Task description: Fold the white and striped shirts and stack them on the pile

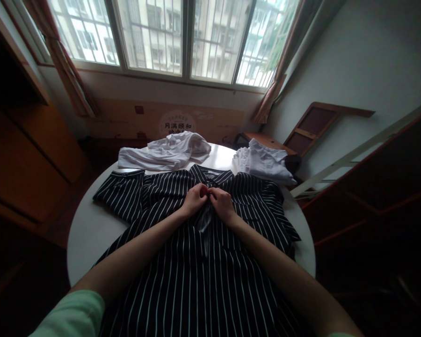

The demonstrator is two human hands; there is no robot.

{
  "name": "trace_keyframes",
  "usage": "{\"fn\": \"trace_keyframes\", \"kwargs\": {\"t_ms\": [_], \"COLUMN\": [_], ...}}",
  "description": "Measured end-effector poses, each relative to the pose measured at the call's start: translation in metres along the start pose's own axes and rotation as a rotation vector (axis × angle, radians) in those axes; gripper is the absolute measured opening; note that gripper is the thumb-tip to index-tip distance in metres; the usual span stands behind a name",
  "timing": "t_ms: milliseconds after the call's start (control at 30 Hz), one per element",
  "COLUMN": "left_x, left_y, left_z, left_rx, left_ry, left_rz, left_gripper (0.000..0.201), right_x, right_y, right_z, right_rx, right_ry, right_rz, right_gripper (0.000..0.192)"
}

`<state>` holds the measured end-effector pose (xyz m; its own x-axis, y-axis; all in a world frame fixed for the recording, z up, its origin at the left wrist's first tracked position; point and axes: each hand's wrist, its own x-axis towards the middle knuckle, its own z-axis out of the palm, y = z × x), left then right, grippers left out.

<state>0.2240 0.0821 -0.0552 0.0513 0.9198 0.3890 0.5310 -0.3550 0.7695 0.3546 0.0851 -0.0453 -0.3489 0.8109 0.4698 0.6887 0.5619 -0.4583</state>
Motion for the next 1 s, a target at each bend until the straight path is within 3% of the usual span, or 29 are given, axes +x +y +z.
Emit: {"fn": "trace_keyframes", "kwargs": {"t_ms": [233, 367, 500, 667, 867, 1000], "left_x": [0.001, 0.0, -0.002, -0.002, 0.005, 0.008], "left_y": [0.001, 0.005, 0.01, 0.008, -0.002, -0.005], "left_z": [-0.001, -0.004, -0.006, -0.004, -0.004, -0.005], "left_rx": [-0.057, -0.095, -0.048, -0.137, -0.416, -0.476], "left_ry": [0.026, 0.059, 0.146, -0.004, -0.057, -0.077], "left_rz": [0.002, -0.019, -0.046, -0.047, -0.176, -0.219], "left_gripper": [0.022, 0.011, 0.009, 0.017, 0.019, 0.014], "right_x": [-0.002, -0.001, -0.001, -0.001, 0.0, 0.001], "right_y": [-0.003, -0.005, -0.005, -0.006, -0.009, -0.008], "right_z": [-0.002, -0.002, -0.003, -0.005, -0.005, -0.003], "right_rx": [0.078, 0.134, 0.159, 0.183, 0.23, 0.333], "right_ry": [0.075, 0.182, 0.204, 0.23, 0.203, 0.188], "right_rz": [-0.075, -0.002, 0.035, 0.021, 0.045, 0.099], "right_gripper": [0.021, 0.015, 0.009, 0.007, 0.008, 0.017]}}
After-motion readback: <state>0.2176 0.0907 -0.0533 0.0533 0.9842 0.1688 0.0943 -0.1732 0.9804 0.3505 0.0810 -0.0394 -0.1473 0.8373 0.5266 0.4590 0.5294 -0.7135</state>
